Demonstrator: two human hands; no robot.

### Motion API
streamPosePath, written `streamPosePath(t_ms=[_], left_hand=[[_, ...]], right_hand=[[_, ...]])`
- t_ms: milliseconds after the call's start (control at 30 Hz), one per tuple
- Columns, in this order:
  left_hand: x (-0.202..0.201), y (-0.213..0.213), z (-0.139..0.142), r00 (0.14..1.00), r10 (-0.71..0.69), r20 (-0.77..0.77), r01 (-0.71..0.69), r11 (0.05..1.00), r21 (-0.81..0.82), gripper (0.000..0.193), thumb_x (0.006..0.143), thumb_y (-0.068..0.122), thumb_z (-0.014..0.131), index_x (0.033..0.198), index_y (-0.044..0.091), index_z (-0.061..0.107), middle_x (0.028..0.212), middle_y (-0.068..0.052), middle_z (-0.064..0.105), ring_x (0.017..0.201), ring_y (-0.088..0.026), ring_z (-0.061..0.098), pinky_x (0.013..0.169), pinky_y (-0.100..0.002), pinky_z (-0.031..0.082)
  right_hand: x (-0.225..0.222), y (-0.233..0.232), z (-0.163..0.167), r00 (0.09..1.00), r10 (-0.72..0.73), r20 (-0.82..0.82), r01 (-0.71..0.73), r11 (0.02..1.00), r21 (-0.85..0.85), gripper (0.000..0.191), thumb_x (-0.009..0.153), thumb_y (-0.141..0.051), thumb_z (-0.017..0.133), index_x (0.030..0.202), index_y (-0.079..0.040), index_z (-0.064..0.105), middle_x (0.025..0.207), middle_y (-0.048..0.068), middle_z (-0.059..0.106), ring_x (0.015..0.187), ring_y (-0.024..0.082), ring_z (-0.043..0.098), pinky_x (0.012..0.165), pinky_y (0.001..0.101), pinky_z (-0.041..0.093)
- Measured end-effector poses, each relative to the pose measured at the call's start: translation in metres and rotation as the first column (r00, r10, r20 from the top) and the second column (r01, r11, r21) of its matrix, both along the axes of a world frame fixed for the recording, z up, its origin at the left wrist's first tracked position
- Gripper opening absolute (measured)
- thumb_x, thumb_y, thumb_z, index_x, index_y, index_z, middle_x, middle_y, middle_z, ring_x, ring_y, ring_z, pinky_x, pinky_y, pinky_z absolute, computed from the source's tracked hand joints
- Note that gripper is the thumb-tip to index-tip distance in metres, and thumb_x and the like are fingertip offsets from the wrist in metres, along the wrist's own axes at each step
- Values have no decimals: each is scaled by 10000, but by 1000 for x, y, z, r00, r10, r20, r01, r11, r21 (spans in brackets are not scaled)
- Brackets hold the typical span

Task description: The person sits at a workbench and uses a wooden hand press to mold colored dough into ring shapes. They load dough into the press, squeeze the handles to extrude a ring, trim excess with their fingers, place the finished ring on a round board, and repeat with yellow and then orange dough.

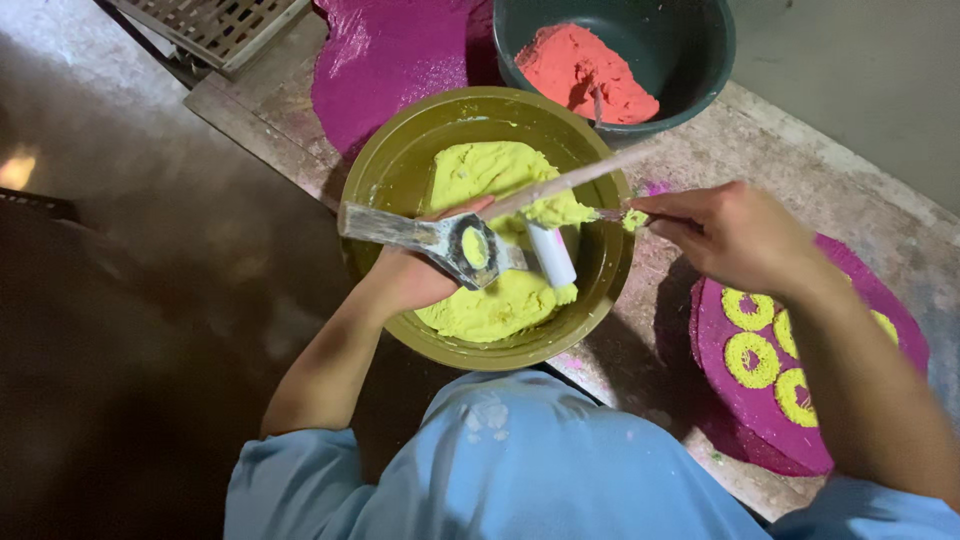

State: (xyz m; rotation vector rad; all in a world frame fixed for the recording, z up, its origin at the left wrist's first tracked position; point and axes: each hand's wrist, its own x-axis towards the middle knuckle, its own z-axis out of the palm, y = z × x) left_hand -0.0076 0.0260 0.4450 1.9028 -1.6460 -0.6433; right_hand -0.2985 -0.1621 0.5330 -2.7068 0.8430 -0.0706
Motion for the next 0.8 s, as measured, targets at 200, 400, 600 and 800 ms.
streamPosePath(t_ms=[200, 400, 600, 800], left_hand=[[3, -2, 17, 998, -54, 38, 53, 998, 23, 730, 872, 394, 760, 1505, 177, 468, 1462, -101, 575, 1287, -291, 586, 1080, -390, 457], [2, 6, 1, 999, 29, 23, -21, 955, -295, 846, 779, 402, 829, 1497, 148, 462, 1419, -122, 610, 1251, -296, 615, 1066, -385, 489], [-3, -10, -58, 991, 105, 77, -82, 961, -264, 800, 853, 354, 804, 1518, 107, 434, 1413, -167, 581, 1255, -341, 593, 1074, -436, 463], [12, 1, -89, 998, -1, 61, 18, 963, -270, 636, 936, 247, 719, 1515, 116, 491, 1436, -155, 611, 1298, -328, 606, 1102, -447, 456]], right_hand=[[12, -8, 37, 988, 144, -50, -152, 959, -237, 328, 850, -256, 725, 1174, -260, 780, 900, 92, 775, 709, 317, 694, 621, 429, 541], [40, 2, 54, 944, 88, -318, -60, 993, 98, 367, 961, -325, 641, 1310, -353, 753, 896, 60, 822, 693, 252, 697, 690, 402, 573], [109, 64, -7, 831, 207, -516, -281, 957, -67, 314, 950, -241, 551, 1247, -195, 643, 927, 124, 719, 816, 318, 721, 693, 476, 565], [95, 94, -8, 811, 492, -317, -576, 575, -580, 283, 831, -191, 622, 1091, -85, 659, 830, 59, 619, 711, 216, 695, 581, 369, 567]])
